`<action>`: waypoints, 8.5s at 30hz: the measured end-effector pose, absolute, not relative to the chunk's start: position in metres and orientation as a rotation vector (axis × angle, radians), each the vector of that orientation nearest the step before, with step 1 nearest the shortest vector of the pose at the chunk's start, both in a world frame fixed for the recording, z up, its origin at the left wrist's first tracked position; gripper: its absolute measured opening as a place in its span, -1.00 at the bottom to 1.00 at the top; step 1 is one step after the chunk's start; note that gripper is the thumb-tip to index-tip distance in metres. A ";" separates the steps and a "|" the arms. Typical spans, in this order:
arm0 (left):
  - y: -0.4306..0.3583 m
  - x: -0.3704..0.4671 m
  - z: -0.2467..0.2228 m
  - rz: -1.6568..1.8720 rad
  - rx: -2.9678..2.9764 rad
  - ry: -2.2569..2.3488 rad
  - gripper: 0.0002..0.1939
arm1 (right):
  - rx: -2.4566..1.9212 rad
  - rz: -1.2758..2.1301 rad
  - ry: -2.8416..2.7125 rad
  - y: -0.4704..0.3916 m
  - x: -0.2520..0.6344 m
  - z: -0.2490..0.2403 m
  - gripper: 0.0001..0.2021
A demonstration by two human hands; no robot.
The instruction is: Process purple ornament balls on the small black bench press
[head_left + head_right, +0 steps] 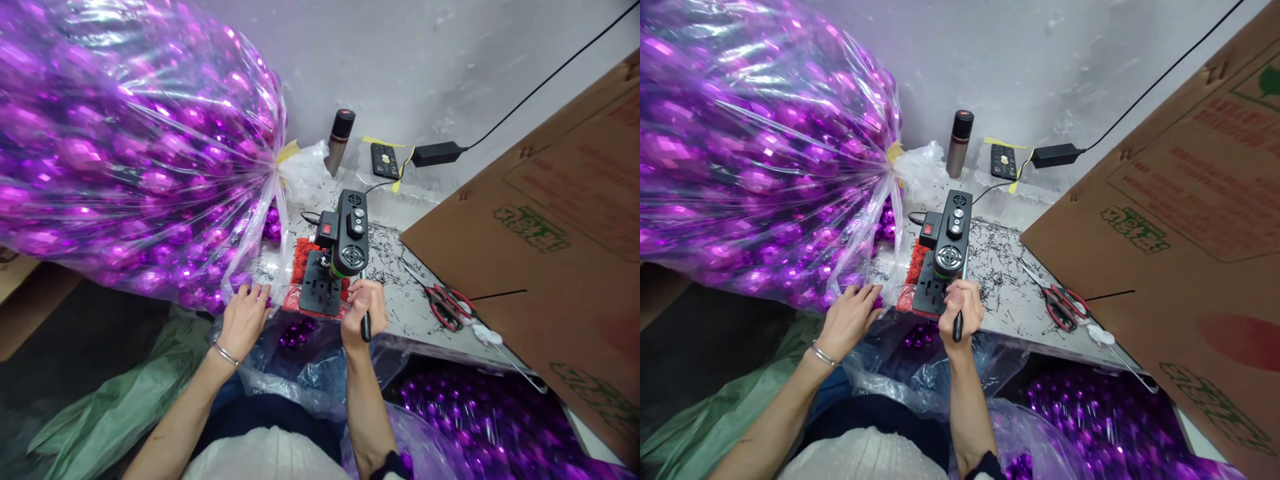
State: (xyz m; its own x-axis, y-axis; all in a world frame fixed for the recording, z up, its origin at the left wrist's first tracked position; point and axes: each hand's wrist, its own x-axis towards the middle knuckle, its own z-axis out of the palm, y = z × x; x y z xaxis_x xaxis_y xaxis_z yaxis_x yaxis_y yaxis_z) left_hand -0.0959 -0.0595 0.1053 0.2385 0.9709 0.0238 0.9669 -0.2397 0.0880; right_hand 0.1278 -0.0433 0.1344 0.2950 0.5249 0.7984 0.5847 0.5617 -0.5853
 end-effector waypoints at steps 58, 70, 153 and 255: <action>-0.007 -0.002 0.056 1.174 1.254 1.294 -0.36 | -1.136 0.084 -1.384 -0.047 0.129 0.178 -0.67; -0.005 0.006 0.033 1.135 1.808 1.320 -0.35 | -1.157 0.070 -1.390 -0.050 0.130 0.172 -0.69; -0.037 -0.024 0.033 1.083 2.093 0.999 -0.33 | -1.126 0.063 -1.340 -0.045 0.131 0.163 -0.64; -0.007 0.008 0.013 1.211 1.951 1.252 -0.37 | -0.973 -0.195 -1.339 -0.031 0.130 0.083 -0.69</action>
